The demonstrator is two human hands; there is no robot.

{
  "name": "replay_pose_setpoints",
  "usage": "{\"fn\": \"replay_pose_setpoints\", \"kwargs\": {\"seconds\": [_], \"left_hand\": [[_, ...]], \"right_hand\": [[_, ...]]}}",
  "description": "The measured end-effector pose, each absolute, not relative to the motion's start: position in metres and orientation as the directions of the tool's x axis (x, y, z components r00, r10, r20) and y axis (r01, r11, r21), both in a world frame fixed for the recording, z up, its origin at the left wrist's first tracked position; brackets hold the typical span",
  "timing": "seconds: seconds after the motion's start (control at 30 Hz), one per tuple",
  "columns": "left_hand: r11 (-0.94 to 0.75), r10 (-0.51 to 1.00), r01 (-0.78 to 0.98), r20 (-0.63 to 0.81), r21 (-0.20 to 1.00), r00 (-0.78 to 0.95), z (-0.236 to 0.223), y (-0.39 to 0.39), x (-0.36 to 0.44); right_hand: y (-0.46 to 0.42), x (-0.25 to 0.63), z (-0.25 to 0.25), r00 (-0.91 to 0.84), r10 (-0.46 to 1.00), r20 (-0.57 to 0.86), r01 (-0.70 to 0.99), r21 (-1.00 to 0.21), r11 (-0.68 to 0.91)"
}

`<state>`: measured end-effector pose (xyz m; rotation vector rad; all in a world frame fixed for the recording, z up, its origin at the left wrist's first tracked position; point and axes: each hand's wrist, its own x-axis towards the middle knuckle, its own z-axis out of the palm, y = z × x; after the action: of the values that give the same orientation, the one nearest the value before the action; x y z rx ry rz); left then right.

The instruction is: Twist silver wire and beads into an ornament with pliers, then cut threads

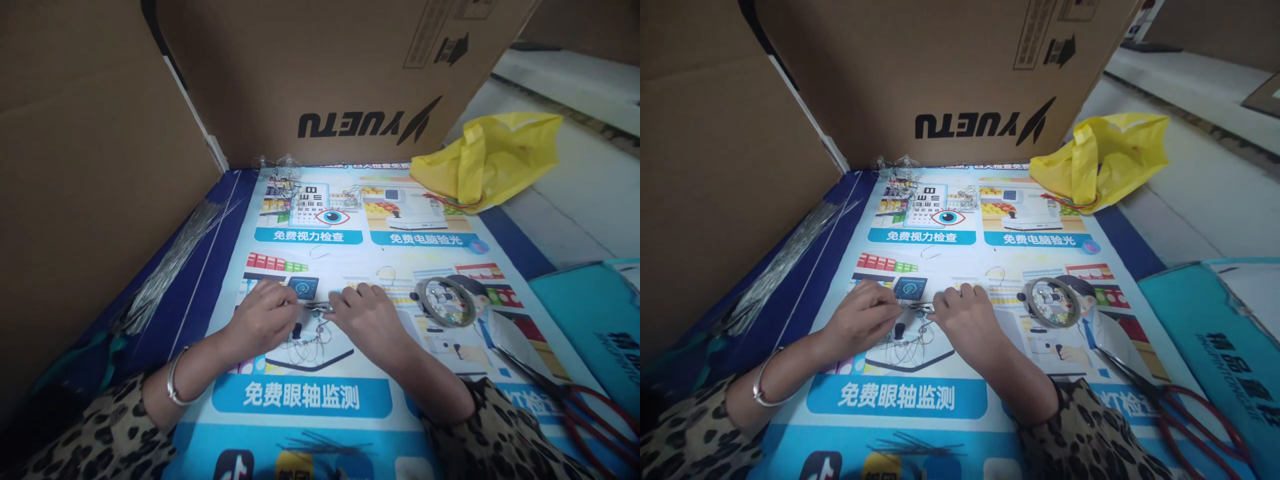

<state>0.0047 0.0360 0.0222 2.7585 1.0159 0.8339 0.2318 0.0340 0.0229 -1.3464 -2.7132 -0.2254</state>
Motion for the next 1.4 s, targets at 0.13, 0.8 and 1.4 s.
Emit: {"fn": "replay_pose_setpoints", "kwargs": {"seconds": [0.13,0.8,1.4], "left_hand": [[-0.809,0.575,0.55,0.481,0.209,0.662,0.019,0.032,0.001],[-0.676,0.737,0.573,0.428,0.463,0.524,0.023,0.038,0.004],[-0.536,0.838,0.576,0.305,0.617,0.452,0.028,0.039,0.01]], "right_hand": [[0.033,0.231,0.023,-0.599,0.787,0.148,0.8,0.081,0.594],[0.039,0.232,0.026,-0.592,0.793,0.143,0.805,0.06,0.59],[0.04,0.228,0.032,-0.585,0.807,0.08,0.805,-0.057,0.59]]}}
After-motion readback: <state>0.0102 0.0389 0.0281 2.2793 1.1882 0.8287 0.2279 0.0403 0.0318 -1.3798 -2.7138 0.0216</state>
